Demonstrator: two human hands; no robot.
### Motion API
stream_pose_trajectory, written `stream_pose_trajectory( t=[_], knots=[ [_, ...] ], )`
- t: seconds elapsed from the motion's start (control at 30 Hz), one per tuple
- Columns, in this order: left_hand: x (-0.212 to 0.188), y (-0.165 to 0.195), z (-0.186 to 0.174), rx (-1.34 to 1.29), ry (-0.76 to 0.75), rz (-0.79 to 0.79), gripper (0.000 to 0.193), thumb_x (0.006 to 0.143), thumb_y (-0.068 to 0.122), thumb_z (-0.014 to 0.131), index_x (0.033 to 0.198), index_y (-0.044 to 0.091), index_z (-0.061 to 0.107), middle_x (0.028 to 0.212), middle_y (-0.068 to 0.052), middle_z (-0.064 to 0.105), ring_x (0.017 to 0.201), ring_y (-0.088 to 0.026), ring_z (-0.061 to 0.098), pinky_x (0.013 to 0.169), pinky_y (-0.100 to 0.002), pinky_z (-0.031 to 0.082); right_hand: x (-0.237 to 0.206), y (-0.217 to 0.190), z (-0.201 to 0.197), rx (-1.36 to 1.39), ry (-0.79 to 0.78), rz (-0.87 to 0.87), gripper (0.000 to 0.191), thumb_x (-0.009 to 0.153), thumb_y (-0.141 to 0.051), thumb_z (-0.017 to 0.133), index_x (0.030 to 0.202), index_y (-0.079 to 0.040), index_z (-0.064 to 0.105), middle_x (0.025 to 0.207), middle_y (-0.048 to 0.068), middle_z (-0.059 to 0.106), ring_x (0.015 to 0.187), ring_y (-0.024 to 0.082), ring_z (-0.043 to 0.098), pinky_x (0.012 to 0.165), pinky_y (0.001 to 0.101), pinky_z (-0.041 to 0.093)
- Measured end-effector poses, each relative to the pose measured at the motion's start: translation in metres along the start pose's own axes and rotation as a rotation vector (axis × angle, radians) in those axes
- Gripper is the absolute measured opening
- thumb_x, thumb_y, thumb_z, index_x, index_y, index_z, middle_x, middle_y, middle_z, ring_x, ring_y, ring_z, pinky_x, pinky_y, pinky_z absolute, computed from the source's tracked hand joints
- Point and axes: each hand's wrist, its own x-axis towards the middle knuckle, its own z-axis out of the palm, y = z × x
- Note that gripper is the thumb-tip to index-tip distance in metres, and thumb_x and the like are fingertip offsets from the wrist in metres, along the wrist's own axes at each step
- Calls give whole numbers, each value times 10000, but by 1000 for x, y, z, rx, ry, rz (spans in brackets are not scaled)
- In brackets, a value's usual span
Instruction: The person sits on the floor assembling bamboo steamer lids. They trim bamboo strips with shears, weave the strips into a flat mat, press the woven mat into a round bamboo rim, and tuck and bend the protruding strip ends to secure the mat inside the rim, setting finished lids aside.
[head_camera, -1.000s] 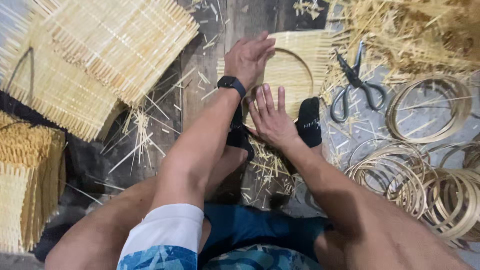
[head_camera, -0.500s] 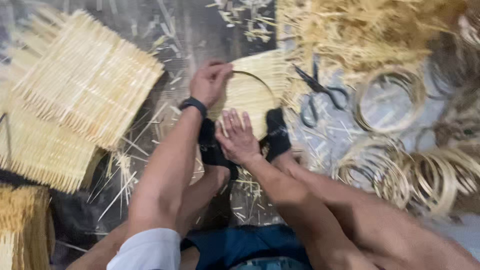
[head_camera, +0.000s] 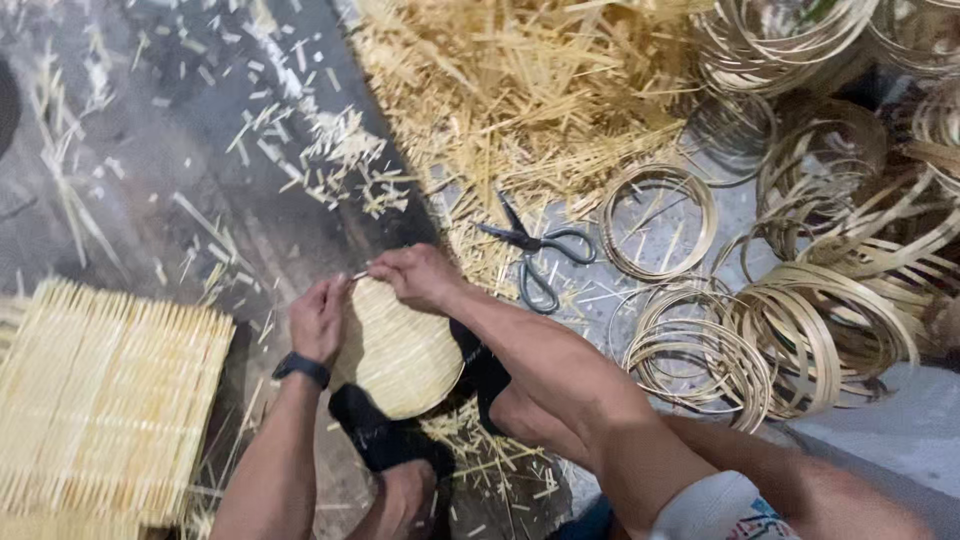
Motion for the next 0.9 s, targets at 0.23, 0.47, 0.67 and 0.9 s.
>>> stream_pose_trajectory(
  t=[0.23,0.47,0.67,0.9],
  knots=[
    [17,-33,3,-328,-143,-191,362,1025,350,640,956,9,739,826,50,677,750,-55,541,688,-258,445,-25,-5,-2,-89,232,-209,360,953,-401,549,982,-116,767,945,125,769,909,368,723,837,491,533],
    [16,-33,5,-368,-107,-266,283,1006,294,693,913,31,739,784,41,652,683,-59,519,627,-256,413,-28,14,5,49,-75,128,674,1074,-542,370,913,-1,737,903,259,722,888,445,676,823,540,526],
    [-2,-23,-3,-178,-64,-76,421,1069,365,675,934,-34,684,799,-20,607,713,-121,513,640,-330,412,-28,8,-3,161,-142,199,670,1047,-572,362,978,3,698,877,284,719,862,453,709,827,539,533],
    [4,-40,-8,238,-135,-6,629,1163,480,469,964,-71,698,803,-272,631,762,-332,607,769,-458,482,-37,5,1,96,-119,197,651,1060,-555,278,1002,-54,690,959,266,717,945,448,678,878,555,508]
  ],
)
